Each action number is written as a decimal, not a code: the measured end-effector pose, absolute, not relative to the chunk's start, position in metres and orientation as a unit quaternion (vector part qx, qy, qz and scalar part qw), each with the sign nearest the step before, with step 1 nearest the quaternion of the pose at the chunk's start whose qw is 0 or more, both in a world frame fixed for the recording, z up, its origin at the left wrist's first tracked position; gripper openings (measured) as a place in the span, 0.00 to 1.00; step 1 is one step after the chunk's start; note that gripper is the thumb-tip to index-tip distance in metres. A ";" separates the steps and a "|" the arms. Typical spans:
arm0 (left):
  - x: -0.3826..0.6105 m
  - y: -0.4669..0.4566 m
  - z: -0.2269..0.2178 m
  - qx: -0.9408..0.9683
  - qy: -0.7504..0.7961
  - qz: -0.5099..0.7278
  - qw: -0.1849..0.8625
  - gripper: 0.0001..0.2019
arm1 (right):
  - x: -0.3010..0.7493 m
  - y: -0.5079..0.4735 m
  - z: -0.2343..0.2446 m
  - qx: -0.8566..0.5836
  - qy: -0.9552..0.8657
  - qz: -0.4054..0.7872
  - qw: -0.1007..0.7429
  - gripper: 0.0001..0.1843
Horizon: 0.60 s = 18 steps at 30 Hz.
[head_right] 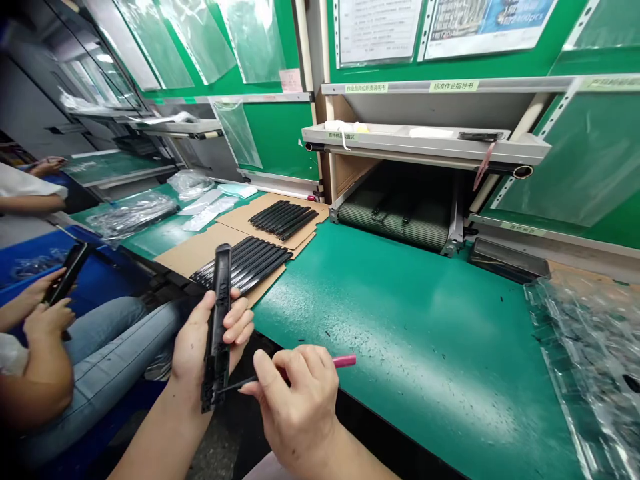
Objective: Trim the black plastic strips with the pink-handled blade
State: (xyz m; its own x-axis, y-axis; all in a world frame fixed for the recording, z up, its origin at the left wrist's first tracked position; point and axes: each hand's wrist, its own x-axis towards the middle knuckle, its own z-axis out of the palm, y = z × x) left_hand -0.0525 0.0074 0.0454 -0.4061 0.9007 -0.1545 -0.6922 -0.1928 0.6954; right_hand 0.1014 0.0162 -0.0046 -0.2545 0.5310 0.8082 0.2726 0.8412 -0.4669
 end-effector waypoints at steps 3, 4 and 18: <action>-0.040 0.004 0.039 0.180 0.363 0.729 0.552 0.17 | 0.100 0.025 -0.002 -0.293 -0.751 0.148 0.573 0.15; -0.038 0.004 0.037 0.189 0.361 0.724 0.557 0.17 | 0.100 0.028 -0.001 -0.296 -0.746 0.182 0.569 0.13; -0.025 -0.008 0.030 0.216 0.412 0.668 0.580 0.18 | 0.102 0.060 0.017 -0.341 -0.747 0.243 0.516 0.07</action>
State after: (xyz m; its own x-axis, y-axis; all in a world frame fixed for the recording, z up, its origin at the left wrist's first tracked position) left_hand -0.0252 -0.0079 0.0296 -0.2330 0.9540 -0.1889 -0.5971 0.0129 0.8021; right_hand 0.1015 0.0601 0.0172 -0.2345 0.7606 0.6054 0.2585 0.6491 -0.7154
